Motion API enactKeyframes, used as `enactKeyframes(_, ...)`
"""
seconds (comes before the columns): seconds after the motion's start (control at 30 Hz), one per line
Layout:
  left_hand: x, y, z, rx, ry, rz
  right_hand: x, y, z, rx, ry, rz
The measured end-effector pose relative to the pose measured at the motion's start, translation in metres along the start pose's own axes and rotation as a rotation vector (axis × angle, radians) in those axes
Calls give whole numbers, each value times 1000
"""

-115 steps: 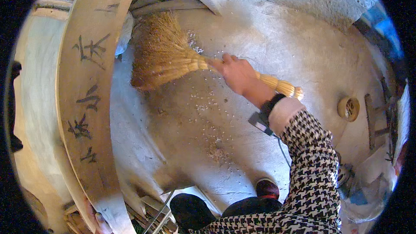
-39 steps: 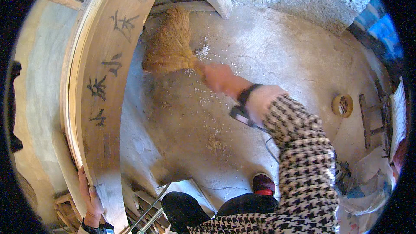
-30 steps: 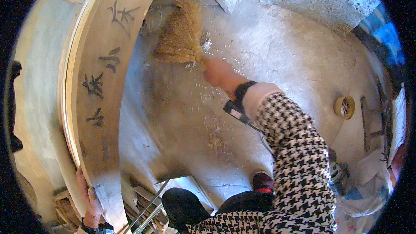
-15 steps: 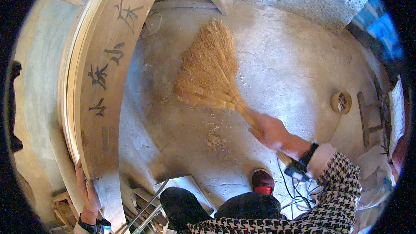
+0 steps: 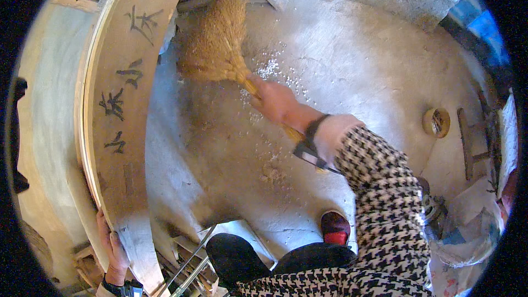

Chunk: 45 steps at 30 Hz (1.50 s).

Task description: The person sweeps debris from the floor and a wooden bed frame using a straw broom and a dustpan. They move the bed frame to access the area underneath, sweep the floor and the bed slats, and collect the swept debris into the dustpan.

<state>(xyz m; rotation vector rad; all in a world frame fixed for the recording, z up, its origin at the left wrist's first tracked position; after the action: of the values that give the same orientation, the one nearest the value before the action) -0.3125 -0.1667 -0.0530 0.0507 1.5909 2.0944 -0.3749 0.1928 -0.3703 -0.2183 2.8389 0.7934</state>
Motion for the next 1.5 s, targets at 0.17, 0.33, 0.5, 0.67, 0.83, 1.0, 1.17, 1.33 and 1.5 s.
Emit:
enactKeyframes(0.17, -1, 0, -5, -53, 20, -39, 36, -17, 5, 37, -197, -1)
enactKeyframes(0.33, -1, 2, -5, -27, -5, -100, 0, -39, 10, 167, -275, 18)
enactKeyframes(0.5, 0, 3, -2, 39, -80, -131, -53, -51, -14, 284, -357, 51)
enactKeyframes(0.67, 2, 2, 3, 26, -150, -96, -109, -59, -43, 305, -504, 5)
enactKeyframes(0.83, 1, -1, 1, 22, -173, -66, -162, -60, -69, 346, -535, 47)
enactKeyframes(1.0, -4, -4, -2, 5, -216, -53, -226, -62, -88, 339, -611, -9)
enactKeyframes(1.17, 0, -2, 2, 56, -256, -39, -282, -54, -119, 291, -686, -80)
enactKeyframes(1.33, 1, -2, 10, 63, -287, -98, -310, -42, -148, 130, -649, -189)
enactKeyframes(1.5, 1, -5, 9, 65, -207, -162, -263, -68, -144, 103, -467, -221)
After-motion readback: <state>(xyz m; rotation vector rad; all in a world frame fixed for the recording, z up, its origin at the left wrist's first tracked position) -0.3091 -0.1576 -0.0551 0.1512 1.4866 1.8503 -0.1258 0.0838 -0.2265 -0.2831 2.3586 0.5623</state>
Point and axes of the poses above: each hand's wrist, its own x-axis towards the middle knuckle, its own y-axis out of the back of the hand, z = x × y, the point moved 5 cm from there along x, towards the middle knuckle, and after that the axes turned 12 degrees about -z, right-handed, at the moved point
